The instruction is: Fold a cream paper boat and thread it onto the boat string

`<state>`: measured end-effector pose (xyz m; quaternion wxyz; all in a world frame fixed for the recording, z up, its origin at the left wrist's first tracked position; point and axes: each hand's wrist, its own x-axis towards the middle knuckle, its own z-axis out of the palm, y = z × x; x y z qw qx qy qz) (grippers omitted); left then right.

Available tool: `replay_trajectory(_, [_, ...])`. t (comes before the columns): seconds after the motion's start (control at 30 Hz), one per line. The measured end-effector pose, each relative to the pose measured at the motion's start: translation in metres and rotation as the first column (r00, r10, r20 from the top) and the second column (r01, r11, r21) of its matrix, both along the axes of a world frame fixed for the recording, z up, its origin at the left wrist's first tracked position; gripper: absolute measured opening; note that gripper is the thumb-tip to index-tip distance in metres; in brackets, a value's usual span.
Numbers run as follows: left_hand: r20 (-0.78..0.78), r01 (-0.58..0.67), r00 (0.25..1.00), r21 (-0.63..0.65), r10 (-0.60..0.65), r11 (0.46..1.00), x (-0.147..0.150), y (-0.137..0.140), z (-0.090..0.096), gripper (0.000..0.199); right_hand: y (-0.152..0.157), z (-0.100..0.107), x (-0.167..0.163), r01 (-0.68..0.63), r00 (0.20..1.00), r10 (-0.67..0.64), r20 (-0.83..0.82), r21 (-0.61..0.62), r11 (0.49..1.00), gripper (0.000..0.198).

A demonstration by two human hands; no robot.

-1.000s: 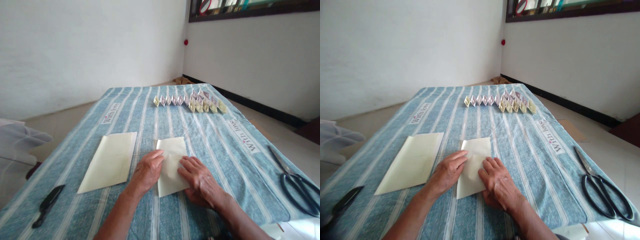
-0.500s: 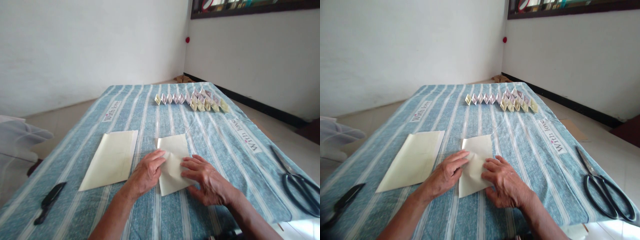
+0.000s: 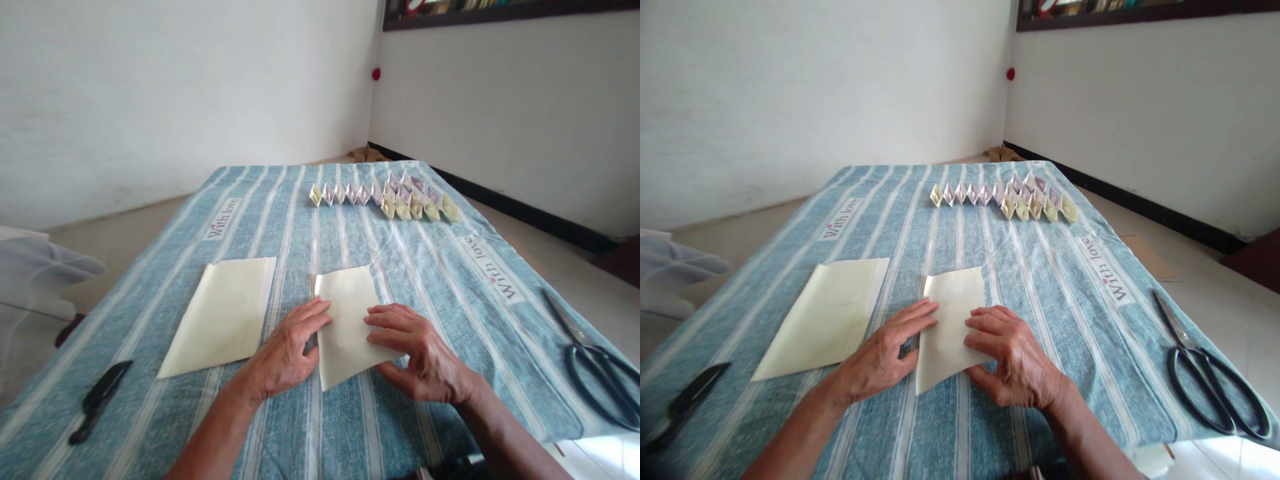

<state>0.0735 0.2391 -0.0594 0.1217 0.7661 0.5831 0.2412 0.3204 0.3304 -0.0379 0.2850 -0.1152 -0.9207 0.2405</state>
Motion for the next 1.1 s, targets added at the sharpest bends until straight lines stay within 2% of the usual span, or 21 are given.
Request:
replay_trajectory(0.27, [0.08,-0.029,0.996,-0.018,0.03,0.999,0.001,0.0,0.001,0.03,0.003,-0.003,-0.001,-0.006,0.998,0.001,-0.062,-0.083,0.997,0.002])
replay_trajectory(0.5, [0.082,-0.02,0.996,-0.017,0.021,1.0,0.0,0.001,0.002,0.014,0.003,-0.002,0.0,0.001,0.997,-0.013,-0.077,-0.154,0.988,0.003])
replay_trajectory(0.8, [0.243,-0.064,0.967,-0.05,0.075,0.997,0.001,0.001,0.006,0.015,0.011,-0.01,0.007,0.037,0.998,-0.047,-0.041,-0.216,0.976,0.023])
replay_trajectory(1.0, [0.3,-0.065,0.95,-0.089,0.089,0.994,0.0,-0.001,0.01,0.012,0.018,-0.014,0.007,0.039,0.998,-0.055,-0.031,-0.381,0.924,0.032])
replay_trajectory(1.1, [0.304,-0.055,0.949,-0.094,0.082,0.994,0.0,-0.001,0.012,0.011,0.022,-0.015,0.005,-0.018,0.999,-0.005,-0.054,-0.416,0.909,0.03])
